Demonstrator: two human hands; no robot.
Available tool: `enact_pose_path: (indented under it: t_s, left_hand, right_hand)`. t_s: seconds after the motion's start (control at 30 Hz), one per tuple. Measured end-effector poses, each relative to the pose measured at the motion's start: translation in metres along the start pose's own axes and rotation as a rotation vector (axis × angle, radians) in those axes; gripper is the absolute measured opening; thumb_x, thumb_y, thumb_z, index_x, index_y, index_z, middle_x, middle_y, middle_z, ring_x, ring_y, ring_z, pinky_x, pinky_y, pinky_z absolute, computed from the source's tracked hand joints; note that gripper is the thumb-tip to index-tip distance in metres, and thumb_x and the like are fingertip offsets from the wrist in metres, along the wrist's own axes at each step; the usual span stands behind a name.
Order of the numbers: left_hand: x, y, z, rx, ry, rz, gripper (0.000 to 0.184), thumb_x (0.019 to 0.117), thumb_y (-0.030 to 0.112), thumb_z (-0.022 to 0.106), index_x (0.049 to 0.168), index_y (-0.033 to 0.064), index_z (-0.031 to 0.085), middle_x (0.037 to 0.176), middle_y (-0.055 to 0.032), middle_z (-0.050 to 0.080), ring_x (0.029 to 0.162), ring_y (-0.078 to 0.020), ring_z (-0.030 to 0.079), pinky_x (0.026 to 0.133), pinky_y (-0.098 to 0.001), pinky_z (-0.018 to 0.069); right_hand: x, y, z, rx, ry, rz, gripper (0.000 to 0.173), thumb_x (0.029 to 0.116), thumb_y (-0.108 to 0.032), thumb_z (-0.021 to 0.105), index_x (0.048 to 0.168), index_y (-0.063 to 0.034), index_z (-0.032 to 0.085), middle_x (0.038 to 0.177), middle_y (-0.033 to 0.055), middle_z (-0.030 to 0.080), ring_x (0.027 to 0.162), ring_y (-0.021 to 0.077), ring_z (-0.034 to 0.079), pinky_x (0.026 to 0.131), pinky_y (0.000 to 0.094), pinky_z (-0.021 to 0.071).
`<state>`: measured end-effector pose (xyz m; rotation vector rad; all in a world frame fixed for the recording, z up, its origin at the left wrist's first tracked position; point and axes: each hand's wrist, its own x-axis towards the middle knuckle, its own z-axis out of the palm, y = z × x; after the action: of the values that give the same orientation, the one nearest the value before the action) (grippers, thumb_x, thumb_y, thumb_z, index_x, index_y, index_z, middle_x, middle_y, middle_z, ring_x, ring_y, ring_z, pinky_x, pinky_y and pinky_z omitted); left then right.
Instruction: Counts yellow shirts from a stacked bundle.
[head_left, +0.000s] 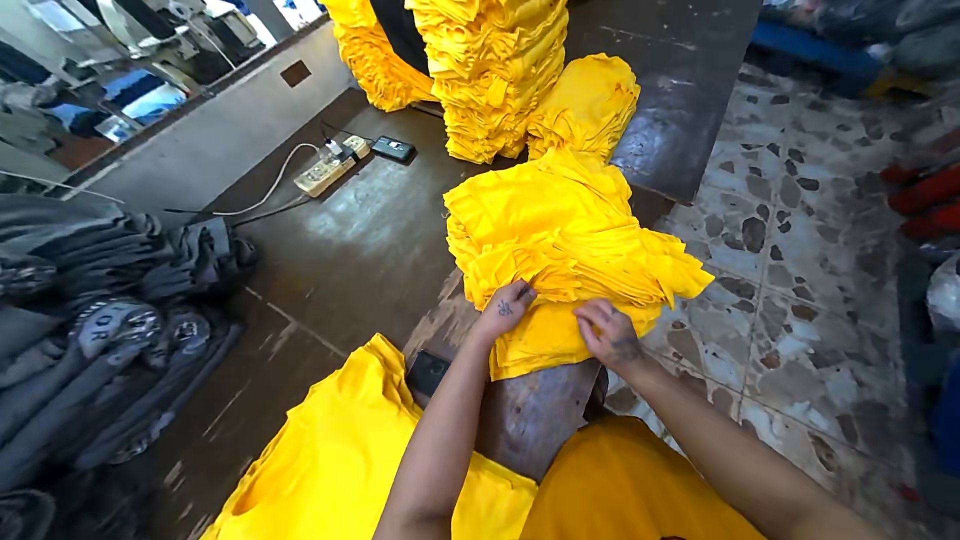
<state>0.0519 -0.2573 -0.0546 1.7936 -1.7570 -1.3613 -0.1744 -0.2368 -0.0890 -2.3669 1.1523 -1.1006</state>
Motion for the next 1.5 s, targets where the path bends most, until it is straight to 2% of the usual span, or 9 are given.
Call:
enact_pose_path:
  t_s: [0.17, 0.4, 0.7, 0.83, 0.93, 1.17, 1.27, 1.4, 1.5]
  left_hand:
    - [0.004, -0.007, 0.004, 0.007, -0.009, 0.024, 0.033, 0.1104, 0.019, 0.045, 0.117, -0.0071, 0.064, 0.106, -0.0220, 0.066, 0.099, -0.0287, 0.063, 0.094, -0.0473, 0.0484]
    - [-0.015, -0.022, 0.015, -0.256, 0.244, 0.064, 0.025, 0.1087, 0.014, 0.046, 0.112, -0.0037, 0.064, 0.088, -0.0052, 0.063, 0.072, -0.0069, 0.055, 0.069, -0.0258, 0.0469]
    - [-0.085, -0.026, 0.099, -0.132, 0.451, 0.140, 0.028, 0.1037, 0.007, 0.050, 0.118, -0.0094, 0.067, 0.107, -0.0212, 0.070, 0.097, -0.0252, 0.068, 0.092, -0.0404, 0.0546]
    - [-0.090, -0.016, 0.128, 0.033, 0.465, 0.095, 0.031, 0.0965, 0.014, 0.065, 0.124, -0.0015, 0.069, 0.115, -0.0216, 0.069, 0.102, -0.0333, 0.070, 0.091, -0.0508, 0.0558]
    - [-0.067, -0.005, 0.138, 0.211, 0.454, 0.008, 0.041, 0.0918, 0.016, 0.071, 0.130, 0.0035, 0.066, 0.120, -0.0252, 0.066, 0.094, -0.0404, 0.071, 0.076, -0.0577, 0.0584]
    - [-0.078, 0.006, 0.125, -0.002, -0.048, -0.277, 0.037, 0.1015, 0.032, 0.063, 0.113, -0.0017, 0.072, 0.112, -0.0229, 0.070, 0.110, -0.0374, 0.067, 0.101, -0.0585, 0.0490]
    - [-0.090, 0.053, 0.095, -0.121, 0.160, -0.266, 0.032, 0.1070, 0.021, 0.052, 0.117, -0.0040, 0.069, 0.102, -0.0213, 0.071, 0.095, -0.0316, 0.070, 0.091, -0.0518, 0.0547]
    - [-0.032, 0.103, 0.036, 0.039, 0.755, -0.012, 0.030, 0.1055, 0.009, 0.045, 0.118, -0.0058, 0.068, 0.108, -0.0191, 0.071, 0.101, -0.0273, 0.068, 0.094, -0.0462, 0.0537]
    - [0.046, 0.077, 0.005, 0.255, 0.697, -0.070, 0.033, 0.1035, 0.011, 0.049, 0.130, 0.0029, 0.067, 0.127, -0.0192, 0.067, 0.124, -0.0356, 0.061, 0.106, -0.0562, 0.0461]
  right_hand:
    - [0.009, 0.019, 0.031, -0.105, -0.176, 0.057, 0.032, 0.0949, -0.023, 0.068, 0.121, -0.0051, 0.072, 0.113, 0.0226, 0.070, 0.107, 0.0406, 0.068, 0.094, 0.0539, 0.0555]
    - [0.032, 0.038, 0.037, -0.143, -0.222, 0.059, 0.017, 0.0953, -0.015, 0.068, 0.102, -0.0042, 0.078, 0.103, 0.0225, 0.069, 0.103, 0.0416, 0.067, 0.084, 0.0547, 0.0563]
    - [-0.052, 0.008, -0.019, 0.106, -0.906, -0.176, 0.020, 0.0983, -0.012, 0.063, 0.106, 0.0019, 0.074, 0.112, 0.0267, 0.070, 0.113, 0.0473, 0.064, 0.109, 0.0668, 0.0380]
    - [-0.078, 0.031, -0.051, 0.198, -0.712, -0.030, 0.018, 0.0965, -0.011, 0.064, 0.097, 0.0021, 0.076, 0.100, 0.0207, 0.075, 0.096, 0.0366, 0.073, 0.087, 0.0526, 0.0575]
    - [-0.046, 0.048, -0.075, 0.124, -0.515, 0.067, 0.020, 0.0954, -0.014, 0.068, 0.093, 0.0043, 0.075, 0.093, 0.0210, 0.074, 0.089, 0.0360, 0.074, 0.082, 0.0509, 0.0593]
    - [0.050, 0.142, -0.139, 0.148, -0.083, -0.049, 0.018, 0.0937, -0.009, 0.062, 0.098, 0.0032, 0.075, 0.100, 0.0205, 0.070, 0.088, 0.0237, 0.070, 0.082, 0.0342, 0.0594]
    - [0.085, 0.174, -0.147, 0.170, -0.072, -0.029, 0.016, 0.0895, -0.010, 0.065, 0.093, 0.0044, 0.071, 0.103, 0.0217, 0.067, 0.092, 0.0249, 0.067, 0.082, 0.0352, 0.0571]
    - [0.147, 0.195, -0.123, 0.171, -0.520, 0.112, 0.034, 0.0981, -0.024, 0.069, 0.118, 0.0041, 0.068, 0.121, 0.0259, 0.065, 0.110, 0.0393, 0.065, 0.097, 0.0545, 0.0523]
    - [0.185, 0.183, -0.086, -0.013, -1.013, 0.124, 0.058, 0.1047, -0.042, 0.056, 0.141, 0.0022, 0.056, 0.142, 0.0296, 0.053, 0.136, 0.0451, 0.049, 0.114, 0.0591, 0.0370]
